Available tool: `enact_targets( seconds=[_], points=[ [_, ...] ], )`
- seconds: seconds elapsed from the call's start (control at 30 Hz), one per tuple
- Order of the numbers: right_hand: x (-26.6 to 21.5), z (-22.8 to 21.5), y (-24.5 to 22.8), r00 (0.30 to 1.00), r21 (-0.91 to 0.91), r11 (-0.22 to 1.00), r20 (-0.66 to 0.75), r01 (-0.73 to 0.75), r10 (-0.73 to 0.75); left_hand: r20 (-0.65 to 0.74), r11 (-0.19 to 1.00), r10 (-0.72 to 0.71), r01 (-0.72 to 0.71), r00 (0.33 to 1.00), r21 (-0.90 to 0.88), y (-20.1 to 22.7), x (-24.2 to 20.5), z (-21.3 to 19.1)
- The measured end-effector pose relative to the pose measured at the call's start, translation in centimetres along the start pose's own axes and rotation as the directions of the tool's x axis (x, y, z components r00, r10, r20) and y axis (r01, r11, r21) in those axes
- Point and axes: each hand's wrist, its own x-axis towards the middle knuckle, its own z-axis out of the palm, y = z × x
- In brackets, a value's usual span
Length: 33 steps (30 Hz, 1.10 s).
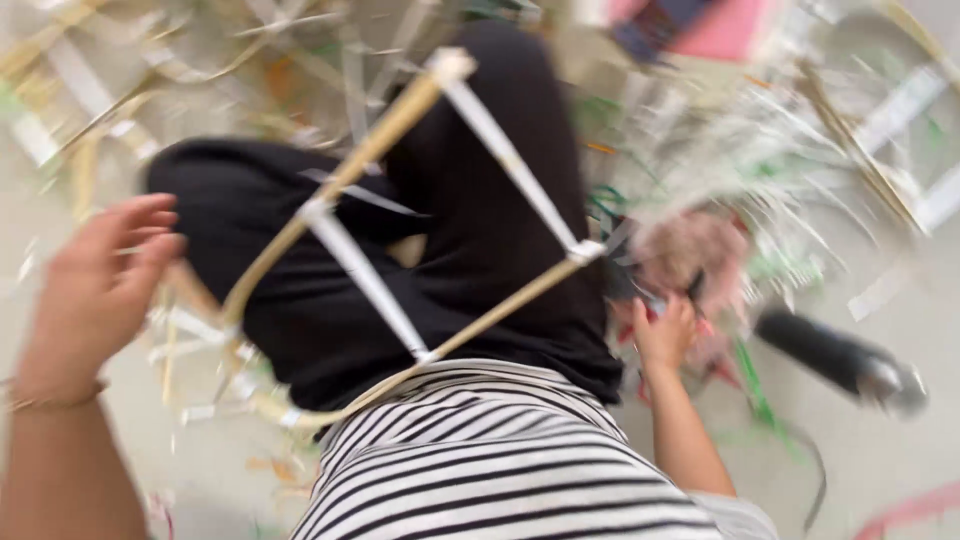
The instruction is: Assembling and tying bamboo strips together to create decorative lantern frames.
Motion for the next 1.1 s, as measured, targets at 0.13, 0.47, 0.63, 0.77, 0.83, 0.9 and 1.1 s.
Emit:
enact_targets(
  seconds=[0.13,0.47,0.63,0.77,0.83,0.9,1.1],
  points=[
    [3.6,7.3,-0.2,0.94,0.284,0.956,0.34,-0.079,-0.023,0.016,0.973,-0.222,0.221,0.975,0.063,-4.2,-5.7,1.3],
    [6.2,0.6,-0.6,0.36,0.265,0.393,0.913,-0.88,0.19,-0.035,0.953,-0.263,0.265,0.964,0.148,-7.4,-7.8,7.3],
    [8.4,-4.6,8.1,0.317,0.331,-0.005,0.899,-0.944,-0.301,0.207,0.854,-0.288,0.348,0.935,-0.387,-6.4,-4.1,7.5],
    [11.5,-21.1,-7.0,0.718,0.707,-0.159,0.635,-0.689,-0.285,0.415,0.447,-0.136,0.429,0.9,-0.784,-1.0,-0.3,8.6],
    [13.2,-25.0,-13.3,0.79,0.789,-0.174,0.518,-0.589,-0.327,0.476,0.241,-0.13,0.493,0.87,-0.836,0.6,2.1,9.4],
    [15.8,-25.9,-17.1,0.718,0.869,-0.174,0.252,-0.463,-0.649,0.498,0.092,0.005,0.496,0.867,-0.863,-0.9,4.2,11.6],
    [22.6,-15.6,-18.8,0.899,0.809,0.444,0.438,-0.385,-0.02,0.414,-0.049,0.141,0.424,0.899,-0.904,-2.0,7.9,14.0]
  ],
)
